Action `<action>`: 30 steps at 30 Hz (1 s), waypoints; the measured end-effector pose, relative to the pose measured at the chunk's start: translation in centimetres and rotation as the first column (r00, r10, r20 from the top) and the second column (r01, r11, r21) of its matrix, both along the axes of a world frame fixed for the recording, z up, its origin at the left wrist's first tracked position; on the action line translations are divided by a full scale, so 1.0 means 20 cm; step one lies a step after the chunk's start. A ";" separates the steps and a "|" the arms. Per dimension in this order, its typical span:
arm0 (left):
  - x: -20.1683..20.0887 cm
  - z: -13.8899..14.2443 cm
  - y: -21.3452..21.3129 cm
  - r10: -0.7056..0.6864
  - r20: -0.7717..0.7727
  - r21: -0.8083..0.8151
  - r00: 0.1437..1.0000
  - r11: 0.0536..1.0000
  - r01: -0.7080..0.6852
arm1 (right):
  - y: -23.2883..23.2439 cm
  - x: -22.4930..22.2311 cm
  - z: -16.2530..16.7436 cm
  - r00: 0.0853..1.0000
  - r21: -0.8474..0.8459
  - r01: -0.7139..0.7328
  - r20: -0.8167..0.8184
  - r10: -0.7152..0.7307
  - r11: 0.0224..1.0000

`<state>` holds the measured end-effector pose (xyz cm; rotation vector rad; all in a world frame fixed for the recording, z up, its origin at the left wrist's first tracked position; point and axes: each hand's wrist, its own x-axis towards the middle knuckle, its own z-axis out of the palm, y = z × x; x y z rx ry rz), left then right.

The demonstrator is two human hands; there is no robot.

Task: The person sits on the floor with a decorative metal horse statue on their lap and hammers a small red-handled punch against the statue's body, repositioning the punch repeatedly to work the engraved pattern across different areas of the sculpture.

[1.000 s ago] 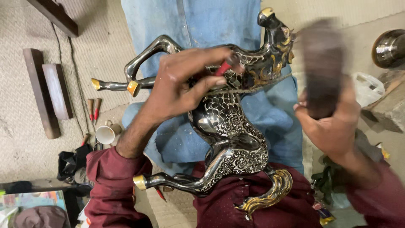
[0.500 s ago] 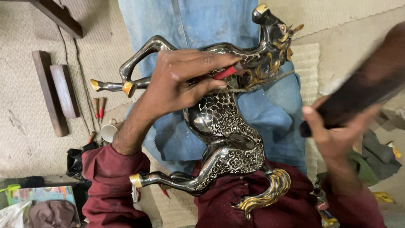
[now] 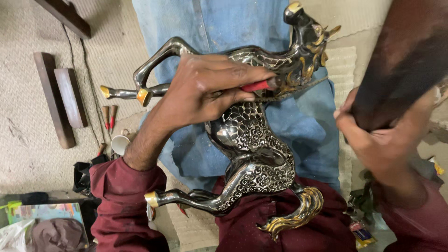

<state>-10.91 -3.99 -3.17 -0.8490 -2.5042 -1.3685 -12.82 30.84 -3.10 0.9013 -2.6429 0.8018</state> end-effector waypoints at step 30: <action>0.02 0.00 0.04 0.151 0.000 0.055 0.988 0.987 -0.151 | 0.07 -0.08 -0.03 0.980 -0.183 -0.080 0.167 0.111 0.980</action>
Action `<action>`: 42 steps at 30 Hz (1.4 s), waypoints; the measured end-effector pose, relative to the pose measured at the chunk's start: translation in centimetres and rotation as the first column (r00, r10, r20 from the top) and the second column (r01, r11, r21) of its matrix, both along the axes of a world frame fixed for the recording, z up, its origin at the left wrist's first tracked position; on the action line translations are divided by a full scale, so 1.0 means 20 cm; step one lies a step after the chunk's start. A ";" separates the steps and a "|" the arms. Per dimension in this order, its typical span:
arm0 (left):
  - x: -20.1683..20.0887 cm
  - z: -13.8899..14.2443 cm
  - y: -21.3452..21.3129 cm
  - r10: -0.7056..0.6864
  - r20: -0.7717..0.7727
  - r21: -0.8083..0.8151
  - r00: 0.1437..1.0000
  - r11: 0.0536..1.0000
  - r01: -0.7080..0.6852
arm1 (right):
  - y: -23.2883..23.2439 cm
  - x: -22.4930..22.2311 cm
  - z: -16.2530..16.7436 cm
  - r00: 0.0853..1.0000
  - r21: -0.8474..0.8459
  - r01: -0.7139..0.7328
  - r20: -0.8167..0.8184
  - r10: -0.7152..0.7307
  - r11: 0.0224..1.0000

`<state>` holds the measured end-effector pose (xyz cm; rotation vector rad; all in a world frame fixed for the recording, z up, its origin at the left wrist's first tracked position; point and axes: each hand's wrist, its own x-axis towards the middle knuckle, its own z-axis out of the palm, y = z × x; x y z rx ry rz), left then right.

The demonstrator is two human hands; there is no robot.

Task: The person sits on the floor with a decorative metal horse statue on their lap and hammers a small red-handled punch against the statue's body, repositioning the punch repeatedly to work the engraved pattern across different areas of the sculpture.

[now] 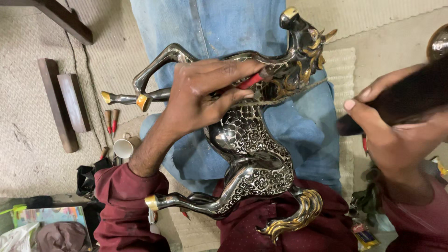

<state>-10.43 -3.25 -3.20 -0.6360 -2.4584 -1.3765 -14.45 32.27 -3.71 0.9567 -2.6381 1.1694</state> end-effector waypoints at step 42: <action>-0.01 0.02 0.01 0.006 0.017 -0.074 1.000 0.997 -0.005 | -0.23 -0.09 0.12 0.995 0.037 -0.091 0.036 0.089 0.995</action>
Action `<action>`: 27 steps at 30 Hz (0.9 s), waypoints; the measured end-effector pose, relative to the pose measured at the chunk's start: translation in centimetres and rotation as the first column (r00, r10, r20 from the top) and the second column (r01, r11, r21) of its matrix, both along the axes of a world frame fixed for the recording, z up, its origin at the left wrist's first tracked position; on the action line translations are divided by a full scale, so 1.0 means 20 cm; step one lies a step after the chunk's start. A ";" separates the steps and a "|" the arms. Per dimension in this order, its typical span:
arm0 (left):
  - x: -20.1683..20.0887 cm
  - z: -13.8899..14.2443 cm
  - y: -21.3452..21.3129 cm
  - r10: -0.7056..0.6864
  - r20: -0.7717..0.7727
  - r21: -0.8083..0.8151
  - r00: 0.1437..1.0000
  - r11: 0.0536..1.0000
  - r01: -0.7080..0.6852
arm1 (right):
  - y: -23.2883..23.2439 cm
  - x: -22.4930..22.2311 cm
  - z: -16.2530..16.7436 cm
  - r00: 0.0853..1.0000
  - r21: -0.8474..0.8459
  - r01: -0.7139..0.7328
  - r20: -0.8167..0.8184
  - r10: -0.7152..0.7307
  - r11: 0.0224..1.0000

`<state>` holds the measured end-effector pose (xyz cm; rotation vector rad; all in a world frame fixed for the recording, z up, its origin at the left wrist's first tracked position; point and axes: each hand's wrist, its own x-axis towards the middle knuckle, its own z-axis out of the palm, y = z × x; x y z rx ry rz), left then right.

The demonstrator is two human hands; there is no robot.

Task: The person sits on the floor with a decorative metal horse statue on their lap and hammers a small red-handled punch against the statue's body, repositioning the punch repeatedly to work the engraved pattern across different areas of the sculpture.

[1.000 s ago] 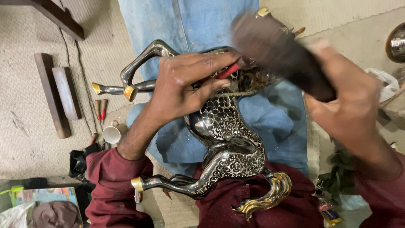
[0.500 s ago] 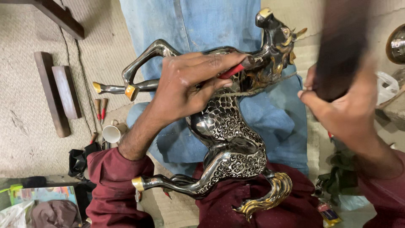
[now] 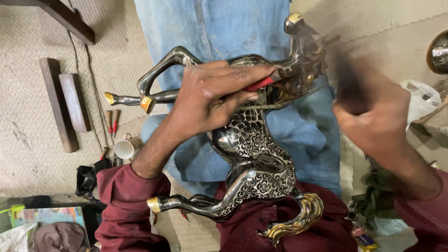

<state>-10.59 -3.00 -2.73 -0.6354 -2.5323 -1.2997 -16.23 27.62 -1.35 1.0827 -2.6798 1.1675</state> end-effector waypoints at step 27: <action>-0.07 0.03 0.01 -0.008 0.349 0.147 0.937 0.988 -0.046 | 0.24 0.22 -0.45 0.919 -0.259 0.286 0.348 -0.187 0.923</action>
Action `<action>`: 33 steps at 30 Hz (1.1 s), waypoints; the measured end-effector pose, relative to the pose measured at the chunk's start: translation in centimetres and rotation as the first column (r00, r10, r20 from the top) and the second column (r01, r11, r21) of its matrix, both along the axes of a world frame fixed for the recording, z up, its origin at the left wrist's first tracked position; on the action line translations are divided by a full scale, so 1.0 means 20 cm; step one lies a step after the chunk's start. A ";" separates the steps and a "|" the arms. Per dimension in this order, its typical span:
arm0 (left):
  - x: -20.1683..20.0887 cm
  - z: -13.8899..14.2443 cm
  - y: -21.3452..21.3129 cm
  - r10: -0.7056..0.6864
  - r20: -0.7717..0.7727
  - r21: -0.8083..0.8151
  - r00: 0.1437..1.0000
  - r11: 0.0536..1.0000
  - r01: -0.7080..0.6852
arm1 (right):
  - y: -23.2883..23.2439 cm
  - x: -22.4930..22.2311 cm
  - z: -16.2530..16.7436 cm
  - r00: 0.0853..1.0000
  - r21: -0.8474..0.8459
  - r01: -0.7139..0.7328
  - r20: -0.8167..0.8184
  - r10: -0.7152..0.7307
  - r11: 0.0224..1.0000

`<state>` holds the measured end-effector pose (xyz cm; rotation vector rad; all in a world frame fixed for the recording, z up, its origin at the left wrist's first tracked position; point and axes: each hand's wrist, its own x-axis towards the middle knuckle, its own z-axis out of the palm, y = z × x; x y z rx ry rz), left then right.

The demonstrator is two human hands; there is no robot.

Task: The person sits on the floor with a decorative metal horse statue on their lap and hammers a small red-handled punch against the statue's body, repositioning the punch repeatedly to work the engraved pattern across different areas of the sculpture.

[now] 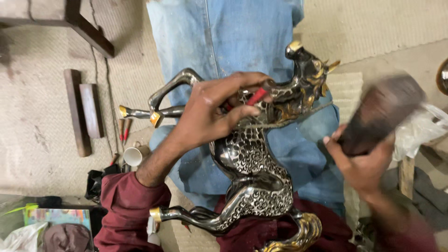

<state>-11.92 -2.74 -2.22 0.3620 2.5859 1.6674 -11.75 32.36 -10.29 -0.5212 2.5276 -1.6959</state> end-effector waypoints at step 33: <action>-0.07 0.03 -0.02 -0.279 -0.119 -0.117 0.953 0.957 0.265 | -0.04 -0.09 0.13 0.994 0.042 -0.103 0.037 0.101 0.994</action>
